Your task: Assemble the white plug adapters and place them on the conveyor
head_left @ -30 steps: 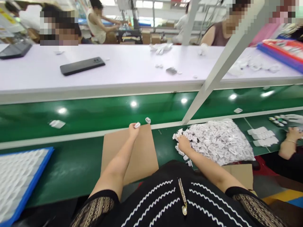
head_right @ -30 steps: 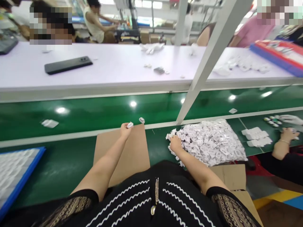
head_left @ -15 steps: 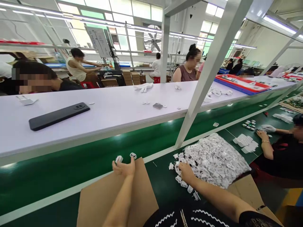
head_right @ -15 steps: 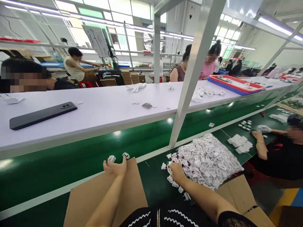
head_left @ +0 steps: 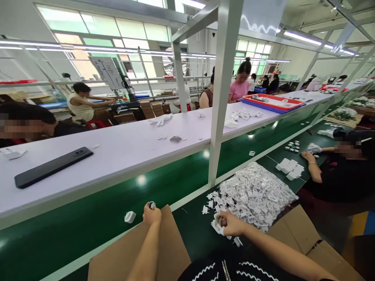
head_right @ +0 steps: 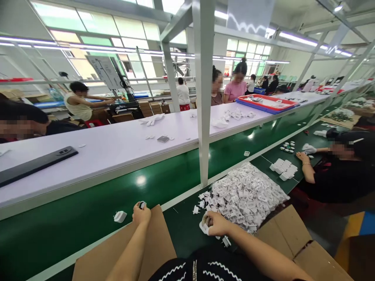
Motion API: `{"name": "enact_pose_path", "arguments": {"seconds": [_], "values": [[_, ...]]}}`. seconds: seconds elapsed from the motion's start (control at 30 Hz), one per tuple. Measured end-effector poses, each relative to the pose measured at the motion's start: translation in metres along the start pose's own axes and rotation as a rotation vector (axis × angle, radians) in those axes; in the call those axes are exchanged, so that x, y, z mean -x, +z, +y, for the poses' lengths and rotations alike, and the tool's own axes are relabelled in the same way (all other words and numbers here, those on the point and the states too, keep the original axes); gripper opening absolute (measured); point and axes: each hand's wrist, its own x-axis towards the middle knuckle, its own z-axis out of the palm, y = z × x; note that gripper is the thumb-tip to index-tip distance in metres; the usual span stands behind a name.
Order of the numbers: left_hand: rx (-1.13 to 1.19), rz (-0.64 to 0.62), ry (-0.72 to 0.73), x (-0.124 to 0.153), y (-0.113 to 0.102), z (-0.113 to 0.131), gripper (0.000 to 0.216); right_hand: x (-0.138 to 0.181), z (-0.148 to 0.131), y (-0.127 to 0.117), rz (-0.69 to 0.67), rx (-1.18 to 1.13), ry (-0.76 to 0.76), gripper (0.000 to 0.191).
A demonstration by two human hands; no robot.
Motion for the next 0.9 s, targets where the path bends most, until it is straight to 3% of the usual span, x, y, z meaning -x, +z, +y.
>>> {"name": "enact_pose_path", "arguments": {"seconds": [0.2, 0.27, 0.33, 0.47, 0.57, 0.67, 0.9], "values": [[0.143, -0.212, 0.168, 0.074, -0.008, -0.015, 0.045, 0.028, -0.034, 0.0, -0.548, -0.209, -0.138, 0.014], [0.232, -0.309, 0.189, 0.101, -0.011, -0.02, 0.044, 0.025, -0.044, 0.009, -0.622, -0.262, -0.156, 0.012], [0.367, -0.411, 0.17, 0.128, -0.02, -0.017, 0.05, 0.017, -0.047, 0.02, -0.556, -0.355, -0.083, 0.013], [0.531, -0.552, 0.123, 0.18, -0.051, 0.014, 0.062, 0.006, -0.039, 0.029, -0.225, -0.511, 0.057, 0.034], [0.598, -0.578, 0.091, 0.203, -0.074, 0.043, 0.064, 0.003, -0.038, 0.016, -0.171, -0.579, 0.069, 0.051], [0.681, -0.665, 0.124, 0.22, -0.091, 0.061, 0.059, 0.003, -0.053, -0.003, -0.124, -0.693, -0.025, 0.062], [0.678, -0.917, 0.175, 0.262, -0.114, 0.082, 0.052, 0.025, -0.085, -0.026, -0.083, -0.643, -0.149, 0.056]]}}
